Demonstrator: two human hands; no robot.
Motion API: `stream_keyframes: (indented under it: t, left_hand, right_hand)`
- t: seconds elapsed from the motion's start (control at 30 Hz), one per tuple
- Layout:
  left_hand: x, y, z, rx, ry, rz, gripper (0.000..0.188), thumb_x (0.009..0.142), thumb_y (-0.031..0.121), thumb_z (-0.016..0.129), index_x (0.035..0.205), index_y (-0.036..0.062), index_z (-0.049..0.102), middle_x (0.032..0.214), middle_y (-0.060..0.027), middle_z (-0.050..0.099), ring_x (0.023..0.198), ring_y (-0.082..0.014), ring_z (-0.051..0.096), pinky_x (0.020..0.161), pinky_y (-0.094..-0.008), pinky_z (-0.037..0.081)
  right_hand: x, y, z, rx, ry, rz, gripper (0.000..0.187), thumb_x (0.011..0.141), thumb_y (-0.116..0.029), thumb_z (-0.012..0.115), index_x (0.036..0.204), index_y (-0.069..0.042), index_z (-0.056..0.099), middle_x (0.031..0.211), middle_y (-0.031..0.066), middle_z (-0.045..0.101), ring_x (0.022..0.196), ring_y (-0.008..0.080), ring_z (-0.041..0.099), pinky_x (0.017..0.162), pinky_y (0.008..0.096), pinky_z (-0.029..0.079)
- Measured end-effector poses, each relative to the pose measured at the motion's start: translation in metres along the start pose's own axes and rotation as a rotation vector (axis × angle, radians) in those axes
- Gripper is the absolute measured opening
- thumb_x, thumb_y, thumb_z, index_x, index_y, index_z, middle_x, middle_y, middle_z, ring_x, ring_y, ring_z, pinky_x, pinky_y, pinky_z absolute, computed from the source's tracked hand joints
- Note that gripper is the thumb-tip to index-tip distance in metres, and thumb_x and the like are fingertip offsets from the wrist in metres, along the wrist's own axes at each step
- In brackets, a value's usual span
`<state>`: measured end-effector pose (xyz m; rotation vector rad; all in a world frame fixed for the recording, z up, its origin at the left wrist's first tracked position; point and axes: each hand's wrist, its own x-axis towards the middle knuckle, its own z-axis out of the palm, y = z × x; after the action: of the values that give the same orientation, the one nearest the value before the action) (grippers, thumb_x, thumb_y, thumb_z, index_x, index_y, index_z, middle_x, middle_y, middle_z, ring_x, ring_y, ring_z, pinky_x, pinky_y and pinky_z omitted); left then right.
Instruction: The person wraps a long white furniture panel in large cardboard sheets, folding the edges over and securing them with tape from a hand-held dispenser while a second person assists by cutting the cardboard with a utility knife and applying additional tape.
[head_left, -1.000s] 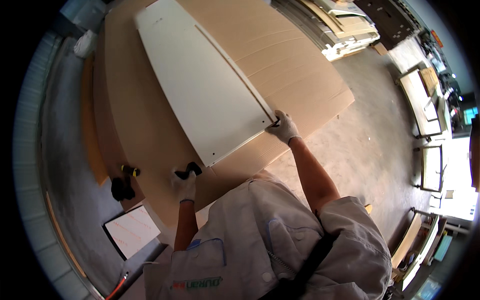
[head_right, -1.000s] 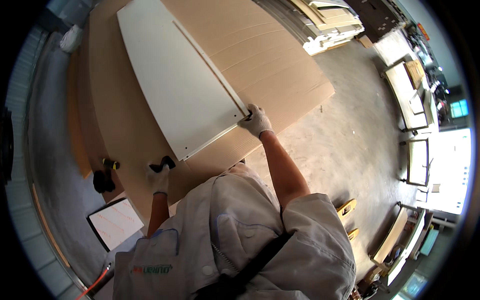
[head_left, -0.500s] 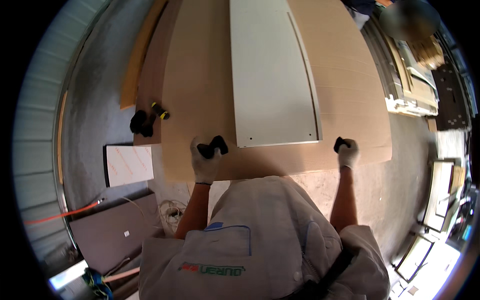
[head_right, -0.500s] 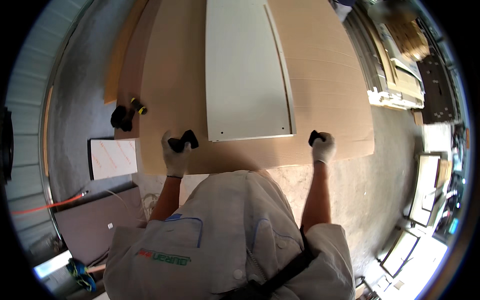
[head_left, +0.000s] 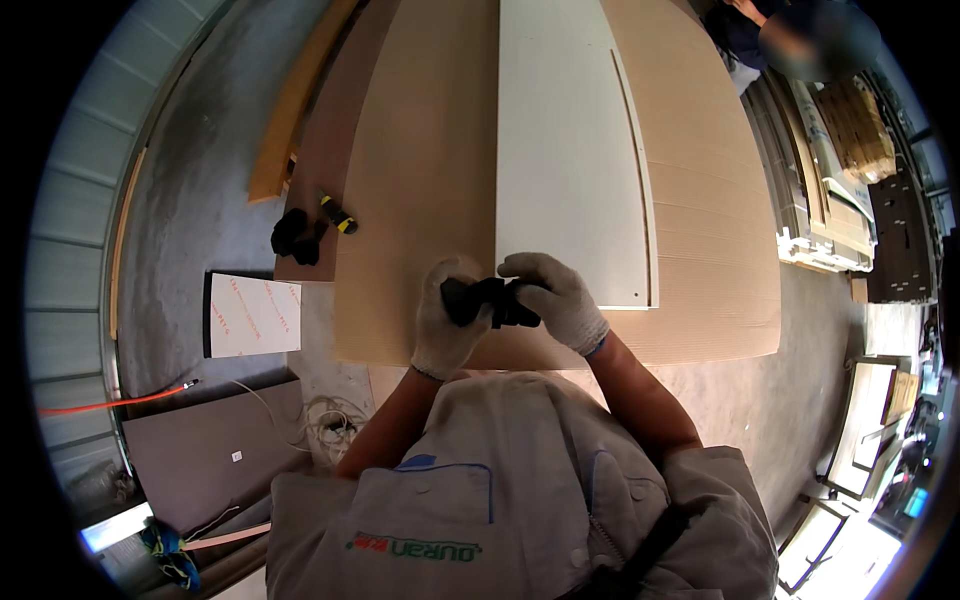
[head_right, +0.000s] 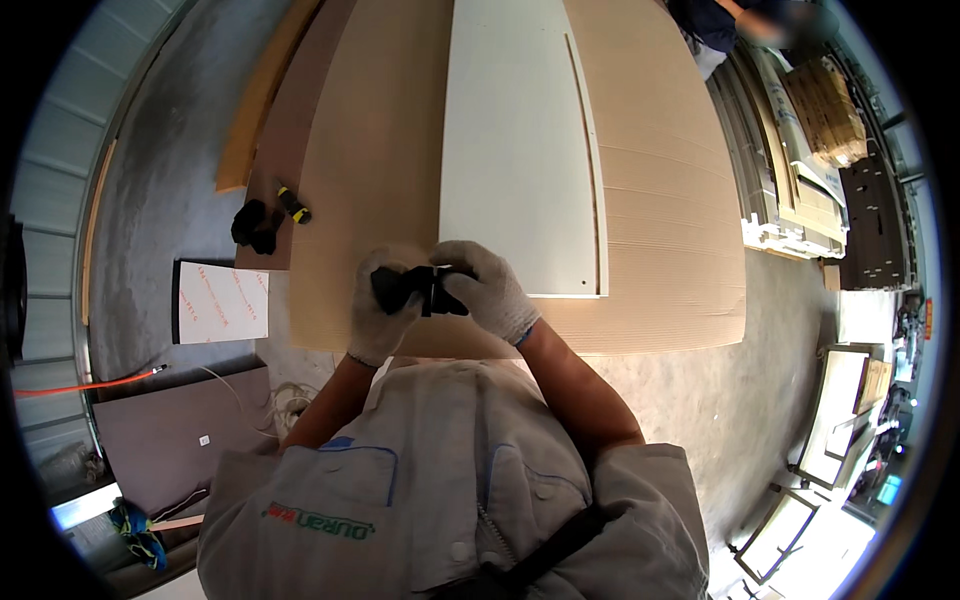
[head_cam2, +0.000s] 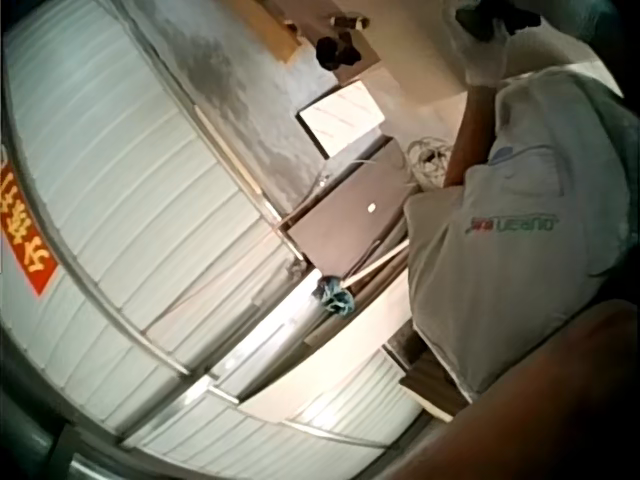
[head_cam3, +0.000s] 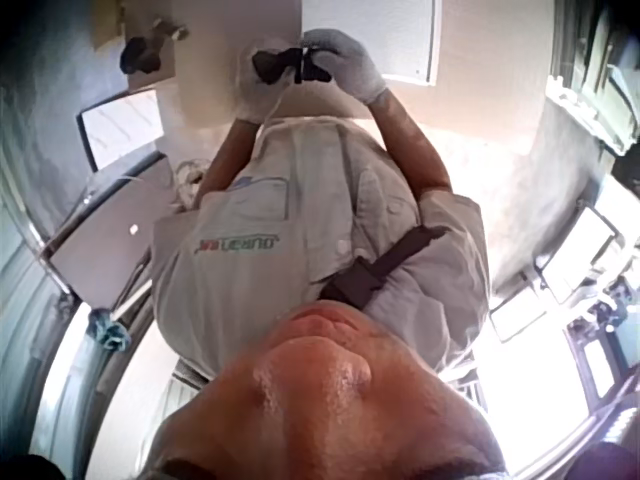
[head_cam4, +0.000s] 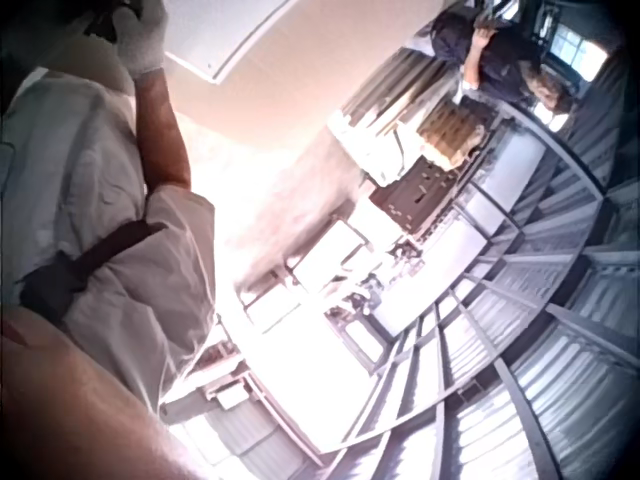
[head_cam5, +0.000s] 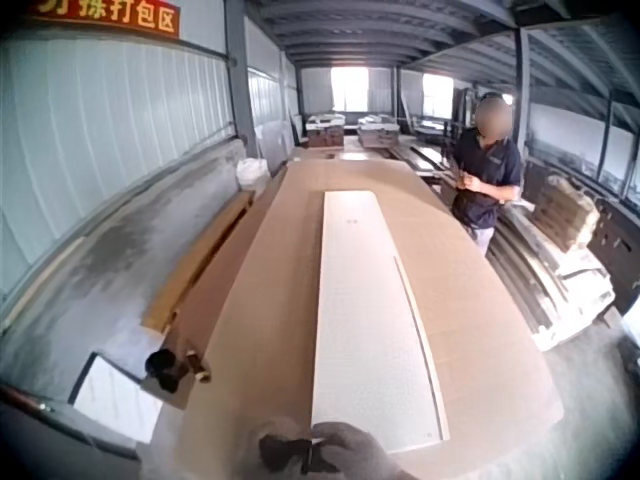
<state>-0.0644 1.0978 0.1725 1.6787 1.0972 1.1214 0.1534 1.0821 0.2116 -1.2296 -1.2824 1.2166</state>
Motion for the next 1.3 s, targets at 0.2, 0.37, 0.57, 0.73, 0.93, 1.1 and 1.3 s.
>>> stream_keyframes:
  t: [0.2, 0.37, 0.57, 0.73, 0.93, 1.1, 1.3]
  left_hand:
    - [0.004, -0.027, -0.073, 0.053, 0.091, 0.067, 0.076, 0.083, 0.000, 0.086, 0.148, 0.0051, 0.048, 0.110, -0.0097, 0.068, 0.101, -0.0226, 0.068, 0.089, -0.0359, 0.059]
    - [0.011, -0.056, -0.151, 0.172, 0.084, 0.109, 0.077, 0.084, 0.001, 0.088, 0.149, 0.0054, 0.046, 0.108, -0.0112, 0.070, 0.090, -0.0240, 0.072, 0.078, -0.0374, 0.061]
    - [0.014, -0.081, -0.222, -0.056, -0.013, 0.017, 0.076, 0.086, -0.001, 0.087, 0.150, 0.0069, 0.046, 0.105, -0.0109, 0.071, 0.091, -0.0193, 0.073, 0.074, -0.0331, 0.062]
    - [0.020, -0.099, -0.257, -0.330, -0.201, -0.167, 0.076, 0.087, -0.004, 0.085, 0.151, 0.0071, 0.046, 0.106, -0.0091, 0.071, 0.092, -0.0168, 0.072, 0.074, -0.0297, 0.062]
    - [0.030, -0.111, -0.273, -0.133, 0.001, -0.092, 0.083, 0.083, -0.003, 0.087, 0.153, 0.0058, 0.043, 0.113, -0.0092, 0.067, 0.095, -0.0187, 0.069, 0.078, -0.0325, 0.060]
    - [0.023, -0.116, -0.271, -0.112, 0.014, 0.034, 0.092, 0.079, 0.000, 0.091, 0.154, 0.0056, 0.038, 0.119, -0.0092, 0.062, 0.097, -0.0214, 0.065, 0.085, -0.0365, 0.059]
    - [0.020, -0.134, -0.270, -0.089, 0.199, -0.031, 0.092, 0.082, -0.001, 0.087, 0.156, 0.0064, 0.035, 0.116, -0.0081, 0.062, 0.098, -0.0204, 0.065, 0.090, -0.0344, 0.059]
  right_hand:
    - [0.031, 0.030, 0.092, -0.374, 0.237, 0.039, 0.034, 0.095, 0.003, 0.059, 0.127, 0.000, 0.069, 0.118, 0.0209, 0.076, 0.104, 0.0329, 0.077, 0.091, 0.0409, 0.062]
    - [0.060, -0.002, 0.172, -0.093, 0.001, 0.099, 0.032, 0.099, 0.000, 0.061, 0.129, 0.003, 0.069, 0.115, 0.0147, 0.076, 0.097, 0.0226, 0.074, 0.087, 0.0353, 0.061]
    - [0.080, -0.010, 0.242, 0.108, -0.033, 0.197, 0.030, 0.107, -0.008, 0.060, 0.133, 0.006, 0.067, 0.111, 0.0093, 0.074, 0.091, 0.0138, 0.069, 0.083, 0.0299, 0.059]
    - [0.094, -0.013, 0.269, 0.110, -0.038, 0.207, 0.031, 0.107, -0.011, 0.064, 0.133, 0.005, 0.067, 0.116, 0.0111, 0.074, 0.102, 0.0167, 0.070, 0.091, 0.0323, 0.059]
    - [0.099, -0.029, 0.309, -0.299, -0.129, 0.124, 0.047, 0.103, -0.024, 0.071, 0.139, 0.004, 0.062, 0.127, 0.0126, 0.069, 0.105, 0.0195, 0.070, 0.089, 0.0321, 0.059]
    - [0.107, -0.009, 0.326, 0.077, 0.029, 0.384, 0.060, 0.096, -0.020, 0.082, 0.144, 0.007, 0.060, 0.119, 0.0136, 0.070, 0.099, 0.0187, 0.072, 0.081, 0.0304, 0.061]
    - [0.124, 0.008, 0.337, 0.532, 0.026, 0.560, 0.049, 0.100, -0.010, 0.065, 0.145, 0.008, 0.060, 0.127, 0.0156, 0.069, 0.109, 0.0218, 0.071, 0.092, 0.0341, 0.060]
